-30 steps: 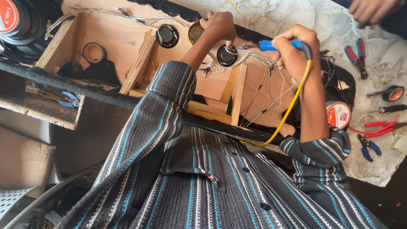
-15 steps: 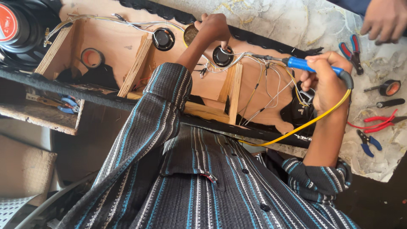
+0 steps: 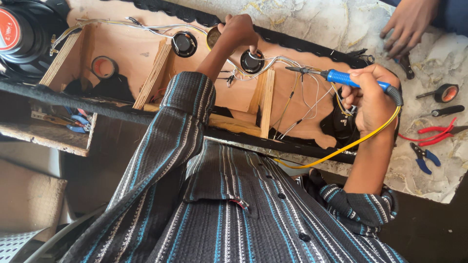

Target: The person uses a soldering iron and solder to connect wires to speaker terminals inside a wooden speaker enclosure. They repeatedly heat the connections and apply solder to secure the wires.

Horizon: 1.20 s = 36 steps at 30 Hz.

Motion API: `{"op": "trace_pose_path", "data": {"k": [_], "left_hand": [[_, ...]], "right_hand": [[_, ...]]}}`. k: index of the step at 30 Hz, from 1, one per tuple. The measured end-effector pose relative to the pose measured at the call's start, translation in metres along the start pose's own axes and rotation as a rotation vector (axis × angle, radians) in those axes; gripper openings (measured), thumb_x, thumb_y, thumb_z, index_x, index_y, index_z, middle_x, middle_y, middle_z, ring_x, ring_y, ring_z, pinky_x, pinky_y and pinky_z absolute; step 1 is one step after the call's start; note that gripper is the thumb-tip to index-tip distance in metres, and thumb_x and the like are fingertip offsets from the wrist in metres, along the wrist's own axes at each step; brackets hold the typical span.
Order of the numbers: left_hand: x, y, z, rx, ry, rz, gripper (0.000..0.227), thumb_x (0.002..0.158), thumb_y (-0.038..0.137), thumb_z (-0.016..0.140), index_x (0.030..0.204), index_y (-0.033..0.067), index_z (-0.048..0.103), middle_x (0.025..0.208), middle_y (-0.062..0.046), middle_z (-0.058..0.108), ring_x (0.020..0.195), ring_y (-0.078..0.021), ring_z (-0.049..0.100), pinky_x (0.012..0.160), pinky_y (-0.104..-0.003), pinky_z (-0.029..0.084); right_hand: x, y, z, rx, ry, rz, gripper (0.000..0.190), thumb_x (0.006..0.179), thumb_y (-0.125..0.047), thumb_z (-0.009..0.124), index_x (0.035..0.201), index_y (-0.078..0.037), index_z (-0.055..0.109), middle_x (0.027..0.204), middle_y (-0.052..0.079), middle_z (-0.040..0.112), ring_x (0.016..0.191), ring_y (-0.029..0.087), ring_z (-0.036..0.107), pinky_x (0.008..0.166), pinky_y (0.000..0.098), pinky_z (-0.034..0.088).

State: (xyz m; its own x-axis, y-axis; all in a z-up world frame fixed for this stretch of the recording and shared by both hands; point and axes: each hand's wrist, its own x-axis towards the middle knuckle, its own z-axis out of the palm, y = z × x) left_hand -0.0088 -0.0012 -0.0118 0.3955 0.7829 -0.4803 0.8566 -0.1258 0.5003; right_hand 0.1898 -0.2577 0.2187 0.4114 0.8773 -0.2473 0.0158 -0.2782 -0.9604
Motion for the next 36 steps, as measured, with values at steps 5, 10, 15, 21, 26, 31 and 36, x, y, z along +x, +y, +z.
{"op": "trace_pose_path", "data": {"k": [5, 10, 15, 21, 26, 31, 36], "left_hand": [[0.005, 0.003, 0.001, 0.003, 0.005, -0.012, 0.055, 0.051, 0.025, 0.095, 0.099, 0.0082, 0.075, 0.116, -0.016, 0.070, 0.127, -0.0417, 0.049, 0.098, -0.063, 0.039], [0.002, 0.002, 0.001, 0.011, 0.011, 0.000, 0.048, 0.052, 0.026, 0.095, 0.093, 0.0072, 0.077, 0.114, -0.017, 0.071, 0.127, -0.0414, 0.050, 0.096, -0.063, 0.041], [-0.014, -0.016, 0.001, -0.074, 0.049, 0.207, 0.028, 0.057, 0.024, 0.089, 0.082, 0.0140, 0.079, 0.103, -0.009, 0.074, 0.114, -0.0441, 0.057, 0.098, -0.065, 0.037], [-0.037, -0.033, 0.006, -0.221, 0.280, 0.612, 0.018, 0.057, 0.025, 0.084, 0.075, 0.0256, 0.082, 0.086, -0.001, 0.069, 0.102, -0.0298, 0.063, 0.100, -0.055, 0.036], [-0.057, -0.028, 0.005, -0.238, 0.349, 0.571, 0.008, 0.060, 0.022, 0.082, 0.068, 0.0231, 0.079, 0.088, 0.001, 0.071, 0.100, -0.0312, 0.056, 0.078, -0.056, 0.036], [-0.067, -0.028, 0.008, -0.224, 0.385, 0.645, 0.003, 0.074, 0.017, 0.075, 0.076, 0.0187, 0.074, 0.084, 0.002, 0.073, 0.098, -0.0284, 0.063, 0.084, -0.050, 0.043], [-0.066, -0.033, 0.008, -0.308, 0.423, 0.749, 0.002, 0.078, 0.011, 0.073, 0.080, 0.0112, 0.073, 0.078, -0.005, 0.074, 0.079, -0.0279, 0.070, 0.075, -0.042, 0.055]], "right_hand": [[-0.003, -0.001, 0.000, 0.005, 0.000, -0.017, 0.010, 0.098, -0.008, 0.062, 0.097, 0.001, 0.066, 0.082, 0.012, 0.066, 0.061, 0.014, 0.057, 0.054, 0.0262, 0.046], [-0.005, -0.002, -0.002, 0.005, -0.001, -0.030, 0.010, 0.098, -0.009, 0.062, 0.097, 0.001, 0.066, 0.079, 0.013, 0.064, 0.059, 0.015, 0.056, 0.054, 0.0271, 0.046], [-0.013, -0.002, -0.005, 0.020, 0.011, -0.056, 0.011, 0.099, -0.009, 0.061, 0.099, 0.001, 0.066, 0.080, 0.013, 0.064, 0.059, 0.015, 0.056, 0.053, 0.0273, 0.046], [-0.022, 0.001, -0.012, 0.043, 0.024, -0.051, 0.012, 0.100, -0.011, 0.060, 0.098, -0.001, 0.065, 0.078, 0.012, 0.063, 0.058, 0.015, 0.055, 0.053, 0.0270, 0.046], [-0.028, 0.004, -0.013, 0.065, 0.033, -0.056, 0.011, 0.100, -0.011, 0.060, 0.097, -0.001, 0.065, 0.078, 0.012, 0.063, 0.059, 0.015, 0.056, 0.054, 0.0269, 0.047], [-0.034, 0.004, -0.014, 0.070, 0.065, -0.046, 0.011, 0.100, -0.011, 0.060, 0.097, -0.002, 0.065, 0.078, 0.012, 0.062, 0.059, 0.014, 0.055, 0.054, 0.0271, 0.047], [-0.040, 0.003, -0.012, 0.070, 0.076, -0.044, 0.010, 0.100, -0.010, 0.062, 0.095, -0.002, 0.063, 0.078, 0.012, 0.062, 0.058, 0.014, 0.054, 0.053, 0.0278, 0.046]]}}
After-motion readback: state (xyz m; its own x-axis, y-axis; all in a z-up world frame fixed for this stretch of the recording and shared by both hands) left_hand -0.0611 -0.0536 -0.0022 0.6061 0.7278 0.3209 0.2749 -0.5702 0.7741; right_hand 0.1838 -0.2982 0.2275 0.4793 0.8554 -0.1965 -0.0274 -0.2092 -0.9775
